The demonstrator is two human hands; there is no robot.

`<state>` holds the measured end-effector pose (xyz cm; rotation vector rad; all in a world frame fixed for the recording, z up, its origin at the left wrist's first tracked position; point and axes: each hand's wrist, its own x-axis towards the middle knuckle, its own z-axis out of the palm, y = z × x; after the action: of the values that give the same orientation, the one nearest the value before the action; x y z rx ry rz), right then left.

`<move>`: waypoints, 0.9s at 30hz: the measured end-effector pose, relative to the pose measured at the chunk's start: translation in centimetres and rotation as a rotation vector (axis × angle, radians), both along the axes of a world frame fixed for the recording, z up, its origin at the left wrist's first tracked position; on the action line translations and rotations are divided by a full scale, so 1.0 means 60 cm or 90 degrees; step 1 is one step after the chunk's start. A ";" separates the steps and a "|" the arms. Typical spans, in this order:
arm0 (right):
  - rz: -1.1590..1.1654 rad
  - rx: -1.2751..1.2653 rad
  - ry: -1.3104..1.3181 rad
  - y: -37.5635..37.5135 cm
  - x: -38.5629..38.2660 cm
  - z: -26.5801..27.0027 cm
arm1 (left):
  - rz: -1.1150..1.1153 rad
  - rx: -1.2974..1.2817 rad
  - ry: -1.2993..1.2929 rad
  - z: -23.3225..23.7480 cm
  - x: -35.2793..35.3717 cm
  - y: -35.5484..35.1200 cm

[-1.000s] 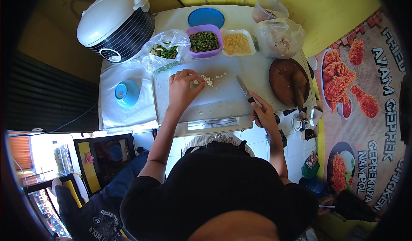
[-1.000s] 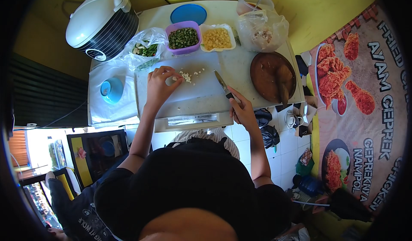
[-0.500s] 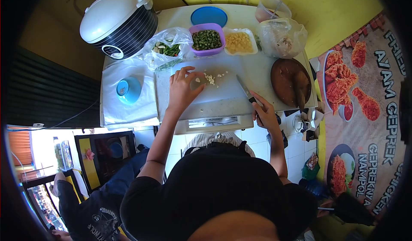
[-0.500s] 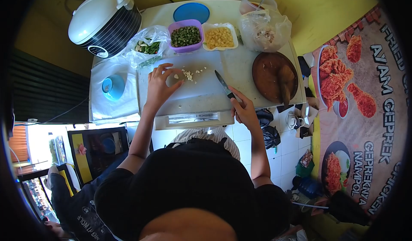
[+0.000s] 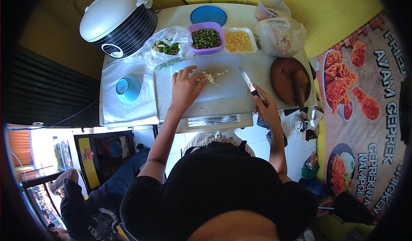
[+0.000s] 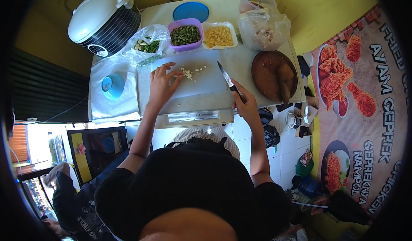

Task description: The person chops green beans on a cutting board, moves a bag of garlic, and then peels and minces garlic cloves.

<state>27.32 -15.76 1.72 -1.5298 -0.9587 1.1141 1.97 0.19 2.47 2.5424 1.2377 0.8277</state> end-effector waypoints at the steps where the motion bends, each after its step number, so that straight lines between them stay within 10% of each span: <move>1: 0.010 0.001 0.001 0.001 -0.002 0.000 | 0.000 0.001 0.000 0.001 -0.001 -0.001; 27: 0.231 0.014 -0.046 0.049 -0.105 0.008 | 0.091 -0.039 -0.062 -0.010 -0.031 -0.005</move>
<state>21.02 -12.83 2.19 -1.4195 -1.3320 1.3004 0.13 -0.12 1.87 2.3575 1.4033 0.9165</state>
